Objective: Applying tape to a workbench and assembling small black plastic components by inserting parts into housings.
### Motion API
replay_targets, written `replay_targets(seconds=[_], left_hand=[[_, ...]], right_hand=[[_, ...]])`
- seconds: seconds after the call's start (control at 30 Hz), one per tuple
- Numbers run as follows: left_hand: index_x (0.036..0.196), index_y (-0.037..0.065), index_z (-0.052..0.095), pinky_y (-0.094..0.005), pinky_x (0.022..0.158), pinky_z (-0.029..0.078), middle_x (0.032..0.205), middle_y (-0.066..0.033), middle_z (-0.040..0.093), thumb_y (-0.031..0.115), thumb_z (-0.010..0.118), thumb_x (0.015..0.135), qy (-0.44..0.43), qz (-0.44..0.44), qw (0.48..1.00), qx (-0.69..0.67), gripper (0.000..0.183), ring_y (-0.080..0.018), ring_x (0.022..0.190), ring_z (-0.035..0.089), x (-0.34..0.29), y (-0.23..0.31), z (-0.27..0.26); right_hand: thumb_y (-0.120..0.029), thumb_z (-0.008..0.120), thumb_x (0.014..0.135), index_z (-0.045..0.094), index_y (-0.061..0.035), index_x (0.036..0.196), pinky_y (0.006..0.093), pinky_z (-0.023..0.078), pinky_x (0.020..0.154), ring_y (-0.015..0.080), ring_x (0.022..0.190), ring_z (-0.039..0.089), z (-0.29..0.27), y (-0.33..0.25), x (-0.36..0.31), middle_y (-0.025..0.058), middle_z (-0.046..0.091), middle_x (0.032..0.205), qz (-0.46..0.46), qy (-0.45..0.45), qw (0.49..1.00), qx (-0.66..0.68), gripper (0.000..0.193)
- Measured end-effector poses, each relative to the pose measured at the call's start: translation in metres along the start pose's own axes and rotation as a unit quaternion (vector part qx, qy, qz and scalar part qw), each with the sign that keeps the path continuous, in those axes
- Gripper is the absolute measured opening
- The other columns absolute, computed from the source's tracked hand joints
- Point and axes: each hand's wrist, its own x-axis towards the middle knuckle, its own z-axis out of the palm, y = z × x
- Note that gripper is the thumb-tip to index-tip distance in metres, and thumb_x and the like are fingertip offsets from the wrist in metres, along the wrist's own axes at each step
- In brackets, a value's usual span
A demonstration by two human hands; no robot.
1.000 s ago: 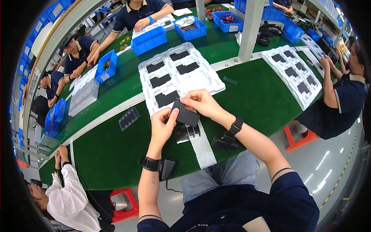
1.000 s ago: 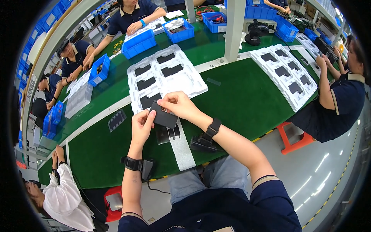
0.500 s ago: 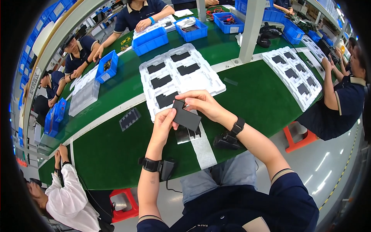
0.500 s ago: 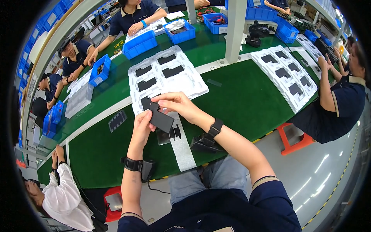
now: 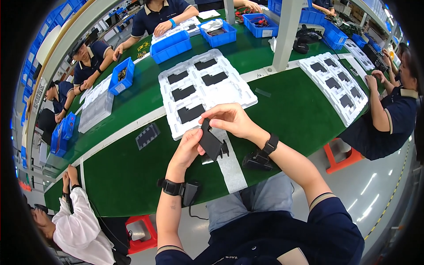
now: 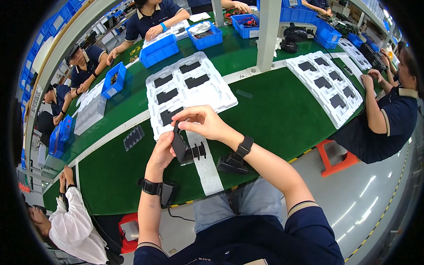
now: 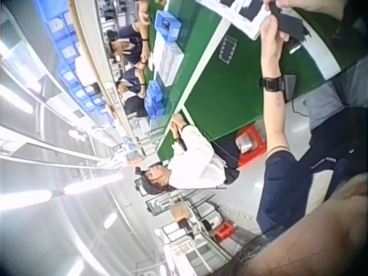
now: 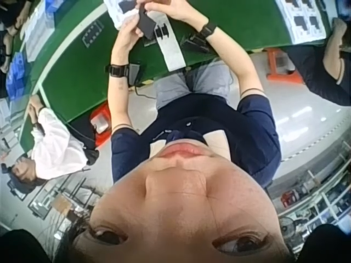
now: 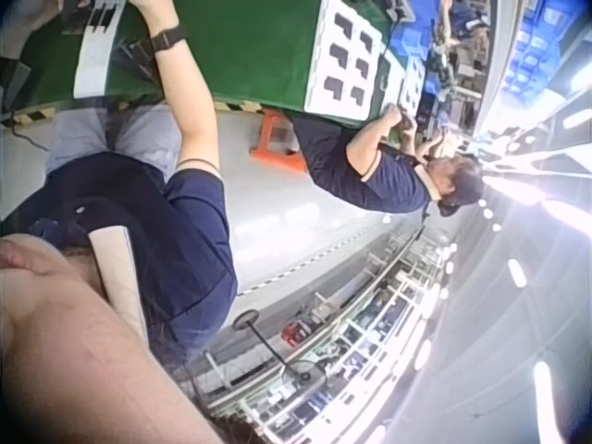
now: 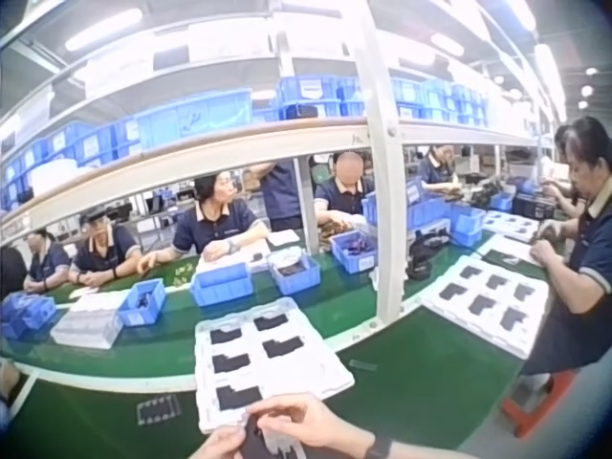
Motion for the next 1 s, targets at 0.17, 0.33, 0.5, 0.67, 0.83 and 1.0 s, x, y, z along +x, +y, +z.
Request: replay_targets(seconds=[0.17,0.33,0.5,0.67,0.83,1.0], left_hand=[[0.069,0.008,0.052,-0.0194,0.047,0.033,0.053,0.0051,0.042,0.034,0.044,0.092,-0.015,0.002,1.000,0.015,0.035,-0.0045,0.049,0.041,0.0003,0.0015,-0.0003],[0.069,0.008,0.052,-0.0191,0.048,0.033,0.052,0.0054,0.042,0.034,0.045,0.091,-0.020,0.008,1.000,0.020,0.036,-0.0044,0.049,0.041,-0.0006,0.0034,-0.0009],[0.071,0.008,0.052,-0.0185,0.048,0.034,0.053,0.0056,0.043,0.035,0.045,0.091,0.015,0.009,1.000,0.012,0.035,-0.0040,0.050,0.041,0.0008,-0.0022,-0.0007],[0.073,0.009,0.052,-0.0184,0.049,0.034,0.054,0.0058,0.043,0.035,0.044,0.092,0.016,0.011,1.000,0.014,0.033,-0.0038,0.050,0.042,0.0013,-0.0037,-0.0019],[0.073,0.009,0.051,-0.0183,0.049,0.034,0.054,0.0059,0.042,0.035,0.043,0.092,0.011,0.013,1.000,0.014,0.034,-0.0040,0.050,0.042,0.0020,-0.0045,-0.0027],[0.071,0.010,0.049,-0.0187,0.049,0.032,0.054,0.0066,0.039,0.035,0.042,0.093,-0.011,0.015,1.000,0.006,0.034,-0.0041,0.051,0.039,0.0019,-0.0020,-0.0022]], right_hand=[[-0.005,0.059,0.082,0.060,0.0007,0.103,0.0311,0.045,0.084,0.0179,0.092,0.059,-0.0017,-0.0020,-0.0013,0.0124,0.062,0.097,0.000,-0.007,1.000,-0.021,0.022],[-0.004,0.059,0.081,0.058,0.0012,0.104,0.0313,0.045,0.085,0.0179,0.093,0.059,0.0010,-0.0033,0.0002,0.0126,0.062,0.098,-0.005,-0.004,1.000,-0.013,0.024],[-0.002,0.060,0.080,0.059,0.0014,0.102,0.0315,0.045,0.085,0.0185,0.094,0.059,0.0000,0.0018,-0.0006,0.0127,0.062,0.098,-0.008,0.003,1.000,-0.021,0.023],[-0.007,0.062,0.080,0.062,-0.0022,0.100,0.0287,0.046,0.081,0.0145,0.090,0.059,0.0014,0.0034,-0.0002,0.0079,0.063,0.094,-0.028,0.014,0.999,-0.034,0.020],[-0.007,0.062,0.080,0.062,-0.0016,0.101,0.0284,0.046,0.082,0.0145,0.089,0.059,0.0019,0.0031,-0.0004,0.0083,0.063,0.094,-0.027,0.019,0.999,-0.029,0.021],[-0.008,0.061,0.081,0.061,-0.0013,0.102,0.0287,0.046,0.083,0.0148,0.090,0.059,0.0014,0.0022,-0.0003,0.0084,0.063,0.095,-0.016,0.014,0.999,-0.030,0.022]])
